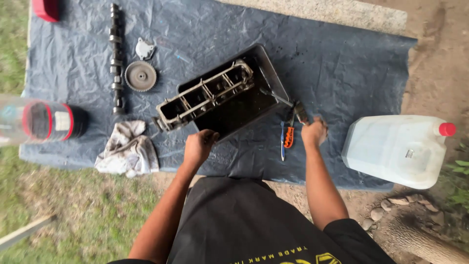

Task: The person cleans a metal engine cylinder head using a brush and a liquid solvent in a black tray. They scrub the internal surfaces and edges of the part, occasionally dipping the brush into the tray to reload the cleaning solution.

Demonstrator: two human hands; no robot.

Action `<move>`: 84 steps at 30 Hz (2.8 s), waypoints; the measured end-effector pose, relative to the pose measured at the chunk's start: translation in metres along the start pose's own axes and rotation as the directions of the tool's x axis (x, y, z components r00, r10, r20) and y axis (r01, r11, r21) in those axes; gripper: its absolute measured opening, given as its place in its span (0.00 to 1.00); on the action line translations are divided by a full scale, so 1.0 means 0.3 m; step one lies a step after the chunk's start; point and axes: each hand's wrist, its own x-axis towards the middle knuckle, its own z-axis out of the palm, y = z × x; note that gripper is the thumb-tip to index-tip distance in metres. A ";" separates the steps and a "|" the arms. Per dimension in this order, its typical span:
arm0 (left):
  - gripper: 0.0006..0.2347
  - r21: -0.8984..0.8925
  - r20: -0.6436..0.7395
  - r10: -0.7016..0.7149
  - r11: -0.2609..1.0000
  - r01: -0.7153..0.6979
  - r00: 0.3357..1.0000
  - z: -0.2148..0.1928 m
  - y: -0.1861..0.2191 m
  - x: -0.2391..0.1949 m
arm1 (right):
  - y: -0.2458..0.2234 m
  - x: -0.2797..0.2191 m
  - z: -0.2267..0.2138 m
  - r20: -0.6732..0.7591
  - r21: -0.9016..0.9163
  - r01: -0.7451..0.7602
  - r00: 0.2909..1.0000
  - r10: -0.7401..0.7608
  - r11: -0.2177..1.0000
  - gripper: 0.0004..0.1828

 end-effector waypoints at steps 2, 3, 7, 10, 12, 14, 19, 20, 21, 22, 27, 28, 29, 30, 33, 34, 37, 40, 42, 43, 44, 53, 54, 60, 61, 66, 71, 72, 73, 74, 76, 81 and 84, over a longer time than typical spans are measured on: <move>0.06 -0.109 -0.020 -0.044 0.993 0.042 0.999 -0.001 -0.014 -0.044 | 0.076 -0.028 0.032 0.144 -0.033 0.028 0.989 -0.023 0.999 0.16; 0.09 -0.223 -0.031 -0.077 0.972 0.068 0.997 -0.001 -0.019 -0.054 | 0.106 -0.030 0.055 0.276 -0.070 0.055 0.961 -0.034 0.996 0.17; 0.13 -0.379 0.008 -0.171 0.911 0.161 0.985 -0.026 -0.034 -0.120 | 0.149 -0.036 0.094 0.296 -0.037 0.124 0.949 -0.108 0.992 0.16; 0.16 -0.352 -0.003 -0.232 0.911 0.216 0.973 -0.040 -0.022 -0.156 | 0.161 -0.039 0.124 0.213 0.253 -0.002 0.976 -0.054 0.967 0.16; 0.17 -0.402 -0.017 -0.275 0.882 0.245 0.961 -0.049 -0.005 -0.173 | 0.158 -0.049 0.096 0.039 0.547 0.023 0.998 -0.053 0.837 0.14; 0.17 -0.444 -0.028 -0.270 0.866 0.230 0.962 -0.074 0.066 -0.196 | 0.142 -0.060 0.039 0.012 0.689 0.000 1.000 -0.011 0.725 0.11; 0.18 -0.539 -0.036 -0.261 0.818 0.202 0.965 -0.065 0.119 -0.216 | 0.063 -0.110 -0.193 -0.018 0.960 -0.005 0.997 0.081 0.281 0.14; 0.18 -0.539 -0.046 -0.251 0.821 0.188 0.967 -0.050 0.103 -0.217 | 0.040 -0.122 -0.261 -0.088 0.967 0.061 0.991 0.099 0.249 0.14; 0.18 -0.538 -0.056 -0.241 0.825 0.174 0.969 -0.038 0.086 -0.219 | 0.014 -0.136 -0.330 -0.157 0.968 0.128 0.980 0.120 0.218 0.14; 0.18 -0.544 -0.064 -0.241 0.822 0.169 0.968 -0.031 0.080 -0.225 | -0.021 -0.162 -0.391 -0.162 0.967 0.135 0.980 0.112 0.215 0.14; 0.19 -0.525 -0.080 -0.221 0.838 0.148 0.972 -0.048 0.100 -0.243 | -0.238 -0.233 -0.516 -0.306 0.907 0.358 0.922 -0.235 0.223 0.07; 0.19 -0.529 -0.078 -0.231 0.834 0.156 0.970 -0.043 0.095 -0.255 | -0.301 -0.267 -0.479 -0.300 0.907 0.355 0.922 -0.243 0.228 0.07; 0.19 -0.524 -0.076 -0.232 0.836 0.159 0.970 -0.042 0.091 -0.268 | -0.364 -0.303 -0.443 -0.156 0.976 0.195 0.937 -0.314 0.097 0.07; 0.19 -0.519 -0.087 -0.223 0.842 0.147 0.971 -0.053 0.090 -0.249 | -0.455 -0.318 -0.407 -0.033 0.999 0.022 0.916 -0.400 -0.033 0.07; 0.19 -0.533 -0.071 -0.234 0.830 0.162 0.970 -0.046 0.040 -0.254 | -0.649 -0.394 -0.346 0.030 0.903 0.218 0.828 -0.560 0.371 0.06; 0.19 -0.539 -0.077 -0.242 0.826 0.164 0.967 -0.052 0.040 -0.262 | -0.702 -0.416 -0.256 0.032 0.902 0.222 0.821 -0.570 0.370 0.06; 0.20 -0.596 -0.086 -0.292 0.781 0.185 0.953 -0.068 0.019 -0.275 | -0.835 -0.471 -0.045 0.011 0.872 0.296 0.784 -0.620 0.390 0.07; 0.19 -0.601 -0.074 -0.320 0.770 0.214 0.944 -0.079 -0.050 -0.281 | -0.879 -0.496 0.040 -0.074 0.796 0.463 0.715 -0.696 0.390 0.06; 0.21 -0.637 -0.055 -0.350 0.734 0.237 0.935 -0.085 -0.109 -0.279 | -0.874 -0.496 0.095 -0.036 0.754 0.467 0.731 -0.681 0.462 0.08; 0.21 -0.643 -0.060 -0.355 0.729 0.236 0.933 -0.103 -0.132 -0.285 | -0.881 -0.502 0.067 -0.035 0.752 0.473 0.724 -0.689 0.459 0.08; 0.21 -0.662 -0.055 -0.404 0.699 0.269 0.913 -0.112 -0.153 -0.291 | -0.873 -0.505 0.040 0.030 0.765 0.419 0.736 -0.676 0.490 0.07; 0.28 -0.018 -0.480 0.069 0.996 -0.088 0.874 -0.318 -0.102 -0.193 | -0.774 -0.448 -0.296 0.299 0.904 -0.105 0.849 -0.436 0.415 0.07; 0.37 0.105 -0.514 0.180 0.984 -0.147 0.839 -0.375 -0.062 -0.151 | -0.788 -0.426 -0.368 0.341 0.932 -0.264 0.871 -0.353 0.250 0.07; 0.58 0.086 -0.149 0.060 0.995 -0.048 0.987 -0.451 -0.078 0.078 | -0.776 -0.328 -0.169 0.188 0.981 -0.176 0.961 -0.205 0.077 0.12; 0.58 0.084 -0.143 0.078 0.994 -0.067 0.987 -0.462 -0.086 0.138 | -0.838 -0.365 -0.185 0.175 0.984 -0.163 0.966 -0.192 0.074 0.12; 0.60 0.106 0.035 0.027 0.994 -0.031 0.999 -0.462 -0.099 0.133 | -0.951 -0.642 -0.383 0.246 0.964 -0.204 0.925 -0.289 0.169 0.05; 0.60 0.199 0.066 -0.018 0.980 0.004 0.998 -0.432 -0.148 0.183 | -0.889 -0.509 -0.312 0.219 0.972 -0.184 0.938 -0.270 0.147 0.05; 0.59 0.227 0.078 -0.027 0.974 0.009 0.997 -0.424 -0.159 0.176 | -0.854 -0.470 -0.281 0.188 0.973 -0.145 0.947 -0.259 0.177 0.05; 0.59 0.232 0.087 -0.020 0.973 -0.001 0.996 -0.409 -0.170 0.174 | -0.817 -0.436 -0.270 0.187 0.974 -0.146 0.951 -0.247 0.174 0.05; 0.58 0.226 0.074 -0.018 0.974 0.001 0.997 -0.403 -0.182 0.182 | -0.801 -0.387 -0.255 0.108 0.988 -0.089 0.983 -0.149 0.130 0.04; 0.58 0.227 0.053 -0.007 0.974 -0.005 0.999 -0.393 -0.198 0.195 | -0.798 -0.353 -0.234 0.024 0.997 -0.021 0.999 -0.045 0.078 0.04; 0.54 0.197 0.023 0.003 0.980 -0.008 1.000 -0.397 -0.181 0.177 | -0.892 -0.627 -0.349 -0.124 0.876 0.266 0.930 -0.345 0.403 0.08; 0.52 0.184 0.019 0.029 0.982 -0.032 0.999 -0.394 -0.198 0.181 | -0.946 -0.716 -0.368 -0.023 0.937 0.146 0.932 -0.361 0.316 0.05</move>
